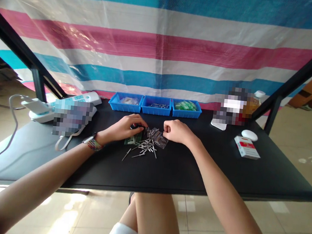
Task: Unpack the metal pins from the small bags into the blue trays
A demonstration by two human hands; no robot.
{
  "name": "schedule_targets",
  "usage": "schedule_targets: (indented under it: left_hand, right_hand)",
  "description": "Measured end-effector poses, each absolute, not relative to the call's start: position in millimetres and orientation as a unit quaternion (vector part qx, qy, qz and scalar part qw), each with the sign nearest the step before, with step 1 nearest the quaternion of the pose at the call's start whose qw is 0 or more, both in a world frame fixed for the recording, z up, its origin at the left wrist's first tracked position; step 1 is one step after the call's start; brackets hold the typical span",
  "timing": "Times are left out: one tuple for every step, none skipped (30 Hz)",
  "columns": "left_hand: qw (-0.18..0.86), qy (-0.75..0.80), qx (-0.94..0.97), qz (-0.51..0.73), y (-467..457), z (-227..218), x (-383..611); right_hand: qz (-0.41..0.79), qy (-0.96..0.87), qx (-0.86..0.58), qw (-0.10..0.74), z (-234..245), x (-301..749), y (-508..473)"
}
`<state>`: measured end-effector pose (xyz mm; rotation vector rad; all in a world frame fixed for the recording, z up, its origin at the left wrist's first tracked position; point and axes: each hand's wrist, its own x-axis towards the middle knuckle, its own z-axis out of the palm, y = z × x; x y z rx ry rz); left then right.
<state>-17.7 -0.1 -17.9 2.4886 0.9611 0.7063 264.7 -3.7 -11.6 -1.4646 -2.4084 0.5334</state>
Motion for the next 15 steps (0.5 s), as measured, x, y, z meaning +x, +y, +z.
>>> schedule_targets:
  left_hand:
    - [0.19,0.344,0.884,0.253,0,-18,-17]
    - [0.191,0.346,0.882,0.256,0,-17,-17]
    - [0.192,0.349,0.88,0.259,0,-17,-17]
    - [0.194,0.351,0.878,0.262,0,-16,-16]
    - [0.198,0.354,0.875,0.265,-1,-15,-16]
    - [0.202,0.355,0.873,0.268,-1,-14,-15]
    - [0.207,0.354,0.87,0.272,-2,-13,-15]
    - [0.214,0.351,0.868,0.277,-3,-11,-14]
    - [0.223,0.346,0.866,0.282,-4,-10,-14]
    - [0.234,0.34,0.864,0.288,-5,-8,-13]
    - [0.245,0.335,0.861,0.294,-6,-7,-13]
    - [0.255,0.331,0.857,0.3,-7,-6,-13]
    - [0.262,0.33,0.853,0.307,-7,-6,-12]
    - [0.265,0.331,0.849,0.315,-8,-5,-12]
    - [0.265,0.334,0.845,0.324,-8,-5,-12]
  right_hand:
    - [0.205,-0.831,-0.495,0.153,-14,266,-1]
    - [0.227,-0.828,-0.482,0.176,-16,267,1]
    - [0.252,-0.821,-0.469,0.205,-18,267,3]
    - [0.282,-0.812,-0.452,0.24,-19,267,4]
    - [0.32,-0.796,-0.434,0.275,-20,266,5]
    - [0.362,-0.775,-0.417,0.306,-20,264,4]
    - [0.407,-0.751,-0.401,0.332,-19,262,3]
    - [0.45,-0.725,-0.385,0.351,-19,259,2]
    - [0.487,-0.701,-0.37,0.366,-18,256,0]
    - [0.514,-0.681,-0.358,0.379,-18,253,-2]
    - [0.532,-0.666,-0.347,0.391,-18,250,-4]
    - [0.541,-0.656,-0.339,0.402,-18,247,-5]
    - [0.545,-0.65,-0.335,0.411,-20,245,-6]
    - [0.545,-0.646,-0.335,0.416,-22,242,-6]
    - [0.543,-0.644,-0.338,0.419,-24,240,-6]
